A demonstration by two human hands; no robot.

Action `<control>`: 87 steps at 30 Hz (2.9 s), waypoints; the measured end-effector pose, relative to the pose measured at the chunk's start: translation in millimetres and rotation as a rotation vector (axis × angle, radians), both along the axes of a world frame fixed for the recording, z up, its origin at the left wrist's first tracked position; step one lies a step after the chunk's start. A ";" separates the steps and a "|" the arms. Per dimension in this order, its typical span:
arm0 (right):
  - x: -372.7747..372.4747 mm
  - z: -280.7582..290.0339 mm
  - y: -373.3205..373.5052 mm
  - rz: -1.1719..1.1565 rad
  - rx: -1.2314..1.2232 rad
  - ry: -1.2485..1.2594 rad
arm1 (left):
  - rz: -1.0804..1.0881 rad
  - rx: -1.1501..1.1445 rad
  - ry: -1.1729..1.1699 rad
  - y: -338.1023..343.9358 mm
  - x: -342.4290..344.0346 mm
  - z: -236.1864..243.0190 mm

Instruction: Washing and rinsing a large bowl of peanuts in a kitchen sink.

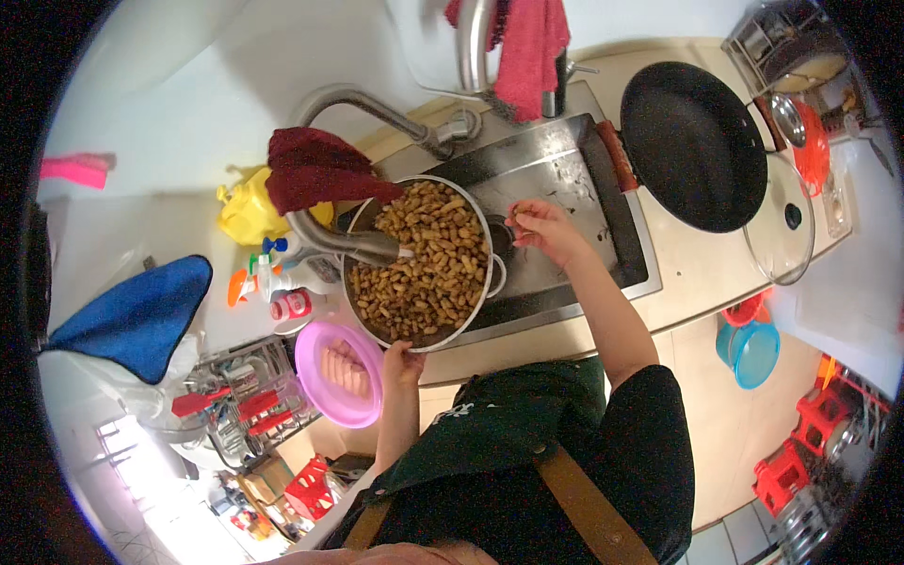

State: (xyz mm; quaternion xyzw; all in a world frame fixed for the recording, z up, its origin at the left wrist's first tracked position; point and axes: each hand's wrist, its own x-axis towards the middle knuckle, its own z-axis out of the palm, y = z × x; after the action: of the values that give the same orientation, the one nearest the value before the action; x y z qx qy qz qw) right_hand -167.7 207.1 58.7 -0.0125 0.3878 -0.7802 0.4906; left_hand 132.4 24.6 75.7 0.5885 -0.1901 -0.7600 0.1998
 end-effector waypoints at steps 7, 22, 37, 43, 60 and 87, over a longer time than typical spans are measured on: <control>14.3 33.7 -31.6 -0.027 -0.162 0.044 | -0.039 0.035 0.005 -0.4 -1.2 0.4; -0.7 20.1 -32.9 -0.216 -0.040 0.062 | -0.044 0.019 -0.063 -6.8 3.8 -12.3; -3.6 17.5 -19.4 -0.245 0.199 0.191 | -0.022 0.018 -0.040 -8.7 1.4 -14.7; 1.4 8.4 -17.7 -0.268 0.215 0.175 | -0.024 0.075 -0.018 -17.3 5.8 -40.5; 70.8 -111.3 -58.4 -0.575 0.956 0.009 | -0.148 0.146 -0.161 -23.8 -25.9 -62.6; 68.5 -81.7 -39.5 -0.396 0.704 0.026 | -0.707 -1.100 -0.496 9.3 -61.0 -94.5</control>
State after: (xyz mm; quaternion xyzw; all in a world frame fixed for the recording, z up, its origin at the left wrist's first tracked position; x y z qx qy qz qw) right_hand -99.2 167.6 -22.9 0.2214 0.6324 -0.6789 0.3002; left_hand 71.5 34.0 -18.8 0.4610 -0.7673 -0.4161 0.1600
